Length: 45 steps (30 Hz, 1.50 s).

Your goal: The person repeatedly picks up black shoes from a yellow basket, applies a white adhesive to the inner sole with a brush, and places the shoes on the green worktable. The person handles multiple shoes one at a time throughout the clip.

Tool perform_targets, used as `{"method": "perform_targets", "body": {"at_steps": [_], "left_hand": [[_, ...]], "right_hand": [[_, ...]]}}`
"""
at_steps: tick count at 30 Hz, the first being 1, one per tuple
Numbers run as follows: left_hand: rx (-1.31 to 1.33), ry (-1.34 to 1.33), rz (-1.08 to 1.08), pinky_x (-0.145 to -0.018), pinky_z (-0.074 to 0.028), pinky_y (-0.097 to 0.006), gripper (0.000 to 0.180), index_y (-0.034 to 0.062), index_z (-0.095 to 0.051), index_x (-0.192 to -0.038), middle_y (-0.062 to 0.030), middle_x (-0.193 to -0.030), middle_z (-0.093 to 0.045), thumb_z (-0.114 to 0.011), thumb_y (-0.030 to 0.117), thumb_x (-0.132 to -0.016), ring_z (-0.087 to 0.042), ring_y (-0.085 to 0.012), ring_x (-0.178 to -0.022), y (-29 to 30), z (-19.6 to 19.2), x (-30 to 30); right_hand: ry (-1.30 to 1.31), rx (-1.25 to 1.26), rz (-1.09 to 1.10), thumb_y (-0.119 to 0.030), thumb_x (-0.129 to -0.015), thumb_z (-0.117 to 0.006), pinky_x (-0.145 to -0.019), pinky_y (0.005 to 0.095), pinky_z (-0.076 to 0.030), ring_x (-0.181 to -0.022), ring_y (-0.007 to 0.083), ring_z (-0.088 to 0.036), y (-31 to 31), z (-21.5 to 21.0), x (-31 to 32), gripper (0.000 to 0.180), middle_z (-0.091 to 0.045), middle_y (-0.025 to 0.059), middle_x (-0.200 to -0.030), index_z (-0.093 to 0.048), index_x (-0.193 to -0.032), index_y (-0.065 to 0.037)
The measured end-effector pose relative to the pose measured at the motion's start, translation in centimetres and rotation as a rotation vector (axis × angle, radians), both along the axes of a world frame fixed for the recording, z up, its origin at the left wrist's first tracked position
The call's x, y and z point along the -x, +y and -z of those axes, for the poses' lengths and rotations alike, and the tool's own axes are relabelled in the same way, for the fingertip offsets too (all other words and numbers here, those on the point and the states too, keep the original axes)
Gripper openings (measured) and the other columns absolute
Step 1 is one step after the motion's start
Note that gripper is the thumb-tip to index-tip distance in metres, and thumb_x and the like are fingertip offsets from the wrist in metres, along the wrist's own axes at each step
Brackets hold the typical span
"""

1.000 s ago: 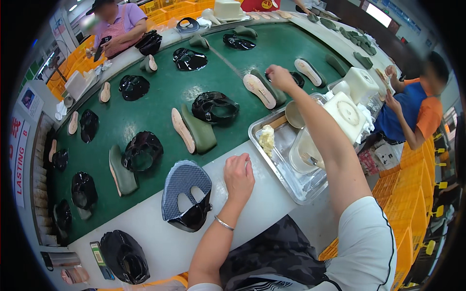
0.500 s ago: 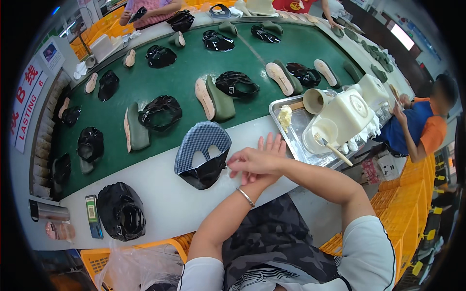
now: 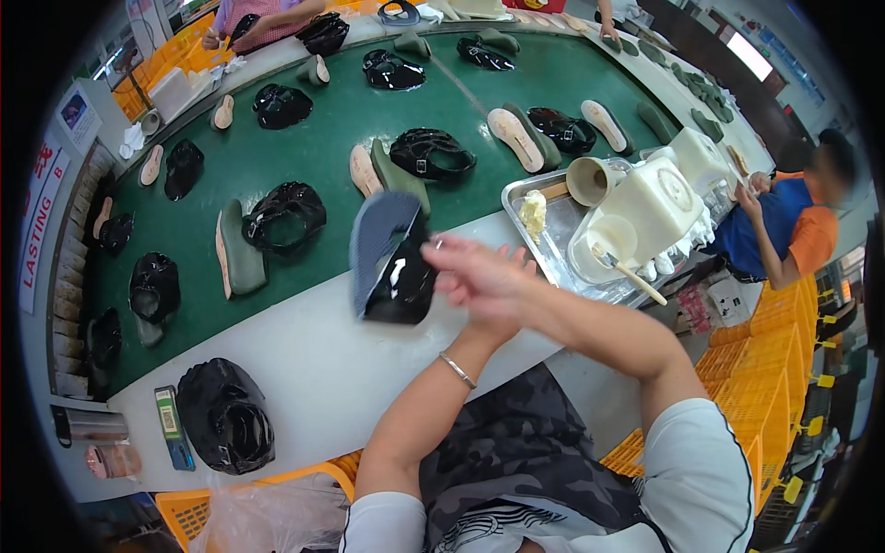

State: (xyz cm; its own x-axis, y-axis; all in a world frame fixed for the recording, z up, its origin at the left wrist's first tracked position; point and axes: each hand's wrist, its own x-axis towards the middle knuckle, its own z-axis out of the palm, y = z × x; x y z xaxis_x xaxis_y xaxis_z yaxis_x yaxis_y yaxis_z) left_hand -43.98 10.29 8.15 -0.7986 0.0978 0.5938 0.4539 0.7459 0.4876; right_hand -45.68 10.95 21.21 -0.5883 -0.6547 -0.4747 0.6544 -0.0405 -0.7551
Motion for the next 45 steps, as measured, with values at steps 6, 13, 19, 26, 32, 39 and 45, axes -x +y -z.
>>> {"method": "perform_targets", "body": {"at_steps": [6, 13, 19, 26, 32, 39, 45], "left_hand": [[0.096, -0.229, -0.032, -0.104, -0.024, -0.048, 0.046, 0.0038, -0.051, -0.115, -0.0147, -0.127, -0.046, -0.067, 0.023, -0.076, -0.036, -0.0331, -0.123, -0.9, -4.9, -1.0], [0.105, -0.246, -0.007, -0.103, -0.024, -0.049, 0.051, 0.0025, -0.048, -0.118, -0.0138, -0.128, -0.045, -0.067, 0.019, -0.074, -0.036, -0.0346, -0.121, -0.3, -5.9, -0.3], [0.174, -0.332, 0.031, -0.101, -0.024, -0.051, 0.051, 0.0010, -0.047, -0.118, -0.0161, -0.129, -0.042, -0.067, 0.017, -0.074, -0.036, -0.0378, -0.120, 0.1, -7.0, 0.4], [0.184, -0.413, 0.058, -0.098, -0.025, -0.056, 0.051, 0.0010, -0.049, -0.116, -0.0183, -0.128, -0.042, -0.069, 0.016, -0.071, -0.036, -0.0403, -0.119, 0.1, -7.4, 1.0], [0.161, -0.461, 0.058, -0.097, -0.027, -0.056, 0.051, 0.0010, -0.050, -0.114, -0.0178, -0.128, -0.042, -0.070, 0.015, -0.069, -0.036, -0.0399, -0.119, 0.1, -7.6, 1.4], [0.156, -0.401, 0.058, -0.098, -0.027, -0.055, 0.052, 0.0010, -0.050, -0.116, -0.0178, -0.129, -0.042, -0.070, 0.016, -0.071, -0.036, -0.0391, -0.119, 0.0, -7.3, 1.1], [0.208, -0.333, 0.015, -0.100, -0.027, -0.052, 0.056, 0.0011, -0.046, -0.120, -0.0164, -0.132, -0.039, -0.069, 0.021, -0.073, -0.036, -0.0360, -0.122, 0.4, -6.9, 1.0]], "right_hand": [[0.884, -0.211, 0.281, -0.022, -0.083, -0.064, -0.042, 0.0189, -0.033, -0.052, 0.0051, -0.047, 5.9, -8.1, 9.7, 0.044, -0.050, -0.0004, -0.071, -0.043, -0.118, -0.005], [1.672, -1.041, 0.309, -0.017, -0.078, -0.061, -0.066, 0.0323, -0.046, -0.071, 0.0231, -0.058, 18.4, -10.8, 25.0, 0.039, -0.060, 0.0114, -0.087, -0.048, -0.114, -0.008], [1.653, -1.627, 0.097, -0.012, -0.077, -0.056, -0.075, 0.0424, -0.049, -0.091, 0.0336, -0.059, 25.4, -8.6, 32.4, 0.031, -0.058, 0.0154, -0.099, -0.053, -0.108, -0.015], [1.573, -1.758, -0.078, -0.008, -0.079, -0.055, -0.073, 0.0427, -0.049, -0.089, 0.0318, -0.061, 28.4, -6.1, 39.8, 0.028, -0.061, 0.0149, -0.091, -0.057, -0.106, -0.014], [1.504, -1.704, 0.123, -0.016, -0.080, -0.061, -0.081, 0.0423, -0.048, -0.098, 0.0319, -0.058, 30.1, -4.5, 44.8, 0.053, -0.058, 0.0179, -0.106, -0.040, -0.129, -0.017], [1.370, -1.195, 0.161, -0.011, -0.085, -0.053, -0.074, 0.0376, -0.049, -0.081, 0.0273, -0.063, 29.1, -5.7, 41.9, 0.030, -0.064, 0.0164, -0.093, -0.052, -0.114, -0.005], [1.411, -0.800, 0.312, -0.006, -0.089, -0.048, -0.062, 0.0275, -0.050, -0.064, 0.0136, -0.061, 28.0, -8.6, 30.4, 0.020, -0.064, 0.0108, -0.084, -0.055, -0.106, 0.000]]}}
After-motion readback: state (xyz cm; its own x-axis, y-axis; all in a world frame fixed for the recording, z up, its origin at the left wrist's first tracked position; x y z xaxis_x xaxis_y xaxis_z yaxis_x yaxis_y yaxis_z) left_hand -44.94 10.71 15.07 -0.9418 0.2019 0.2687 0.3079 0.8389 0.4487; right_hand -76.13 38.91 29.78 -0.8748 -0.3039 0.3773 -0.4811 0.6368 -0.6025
